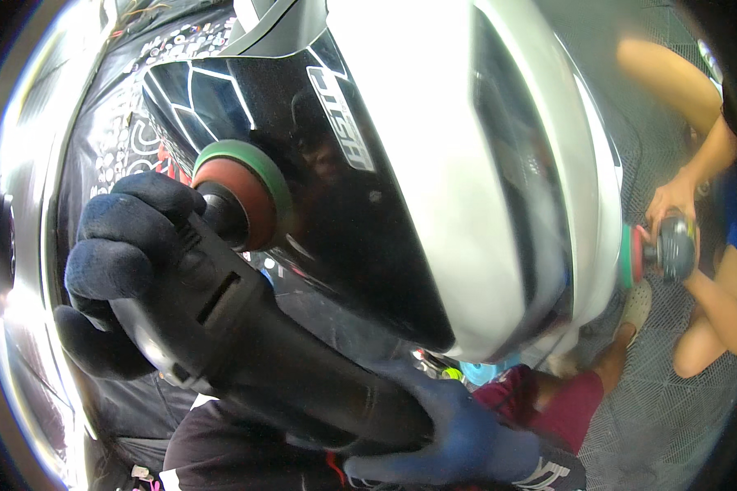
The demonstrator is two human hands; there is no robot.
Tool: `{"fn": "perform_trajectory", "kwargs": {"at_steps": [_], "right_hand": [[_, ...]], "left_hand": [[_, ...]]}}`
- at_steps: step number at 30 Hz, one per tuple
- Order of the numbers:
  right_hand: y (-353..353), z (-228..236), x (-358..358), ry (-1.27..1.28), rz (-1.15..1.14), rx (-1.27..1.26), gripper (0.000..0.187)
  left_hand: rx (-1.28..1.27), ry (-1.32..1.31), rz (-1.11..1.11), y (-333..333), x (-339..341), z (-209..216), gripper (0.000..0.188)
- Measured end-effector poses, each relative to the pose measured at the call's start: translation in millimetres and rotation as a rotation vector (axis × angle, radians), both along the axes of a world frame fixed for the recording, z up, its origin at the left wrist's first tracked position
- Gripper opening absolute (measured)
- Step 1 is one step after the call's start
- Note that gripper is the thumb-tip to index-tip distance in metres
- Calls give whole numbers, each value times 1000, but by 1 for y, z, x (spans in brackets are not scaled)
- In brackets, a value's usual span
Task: The person uses a rotary polishing machine with a green pad to polish the black and white fairing of a motorcycle. They move the tool across the curved surfaces of the front and side panels in a workshop setting.
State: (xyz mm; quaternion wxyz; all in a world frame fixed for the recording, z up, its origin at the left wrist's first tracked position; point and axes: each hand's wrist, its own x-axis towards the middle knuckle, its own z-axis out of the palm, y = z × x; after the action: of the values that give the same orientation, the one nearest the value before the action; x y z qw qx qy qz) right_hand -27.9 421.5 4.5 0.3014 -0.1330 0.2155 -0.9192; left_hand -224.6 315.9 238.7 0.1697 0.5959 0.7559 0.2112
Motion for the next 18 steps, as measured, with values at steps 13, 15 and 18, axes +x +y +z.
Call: {"fn": "perform_trajectory", "kwargs": {"at_steps": [13, 15, 18], "right_hand": [[-4, 30, -29, 127, -167, -124, 103], [-8, 38, -33, 131, -281, -116, 101], [-12, 44, -35, 162, -463, -67, 99]], "left_hand": [[-67, -12, 137, 2, -8, 7, 55], [-77, -17, 134, 5, -9, 9, 56], [-87, -27, 130, 10, -9, 9, 56]]}}
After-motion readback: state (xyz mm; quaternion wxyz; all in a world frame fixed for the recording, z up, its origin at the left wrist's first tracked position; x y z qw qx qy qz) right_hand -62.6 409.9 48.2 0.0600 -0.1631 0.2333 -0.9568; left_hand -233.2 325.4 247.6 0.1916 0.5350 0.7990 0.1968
